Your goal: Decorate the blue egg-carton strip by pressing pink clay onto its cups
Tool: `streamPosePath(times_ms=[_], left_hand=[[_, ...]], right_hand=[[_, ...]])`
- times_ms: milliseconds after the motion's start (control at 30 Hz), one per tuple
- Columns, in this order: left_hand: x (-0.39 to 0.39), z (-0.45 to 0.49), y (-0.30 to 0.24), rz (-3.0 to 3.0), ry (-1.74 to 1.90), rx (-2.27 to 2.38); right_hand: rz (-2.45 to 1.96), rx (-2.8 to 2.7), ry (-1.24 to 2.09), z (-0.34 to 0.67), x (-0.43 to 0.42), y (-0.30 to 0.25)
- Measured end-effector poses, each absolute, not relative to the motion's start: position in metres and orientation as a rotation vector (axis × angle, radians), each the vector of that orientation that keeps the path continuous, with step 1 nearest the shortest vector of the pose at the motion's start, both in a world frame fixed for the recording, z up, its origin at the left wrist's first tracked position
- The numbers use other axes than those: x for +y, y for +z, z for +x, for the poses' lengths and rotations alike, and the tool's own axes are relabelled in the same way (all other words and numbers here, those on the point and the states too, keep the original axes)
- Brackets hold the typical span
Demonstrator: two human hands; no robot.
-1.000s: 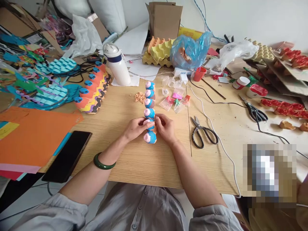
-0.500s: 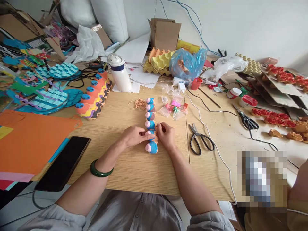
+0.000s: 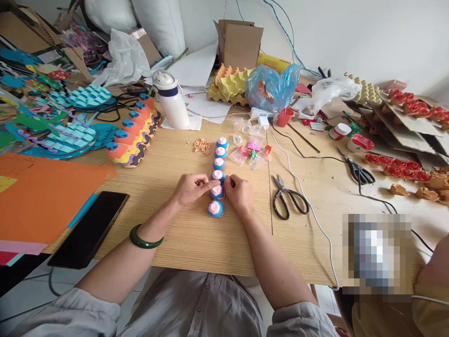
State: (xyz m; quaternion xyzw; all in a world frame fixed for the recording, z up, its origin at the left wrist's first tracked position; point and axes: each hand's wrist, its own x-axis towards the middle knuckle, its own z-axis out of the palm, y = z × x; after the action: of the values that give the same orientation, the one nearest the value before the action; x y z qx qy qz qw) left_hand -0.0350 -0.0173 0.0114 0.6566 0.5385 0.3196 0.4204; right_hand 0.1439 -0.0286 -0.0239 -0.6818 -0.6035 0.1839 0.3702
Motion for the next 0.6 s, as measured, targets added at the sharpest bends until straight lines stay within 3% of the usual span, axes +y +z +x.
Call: streamPosePath(times_ms=[133, 267, 433, 600], left_hand=[[-0.015, -0.03, 0.015, 0.927, 0.992, 0.985], [-0.013, -0.025, 0.016, 0.567, 1.122, 0.73], [-0.019, -0.021, 0.016, 0.602, 1.202, 0.605], [-0.029, -0.017, 0.017, 0.907, 1.22, 0.604]], right_hand=[[-1.575, -1.334, 0.569, 0.145, -0.026, -0.027], [-1.398, -1.367, 0.373, 0.139, -0.023, -0.026], [-1.144, -1.708, 0.149, 0.129, -0.031, -0.022], [-1.1, -1.706, 0.168, 0.13, -0.045, -0.024]])
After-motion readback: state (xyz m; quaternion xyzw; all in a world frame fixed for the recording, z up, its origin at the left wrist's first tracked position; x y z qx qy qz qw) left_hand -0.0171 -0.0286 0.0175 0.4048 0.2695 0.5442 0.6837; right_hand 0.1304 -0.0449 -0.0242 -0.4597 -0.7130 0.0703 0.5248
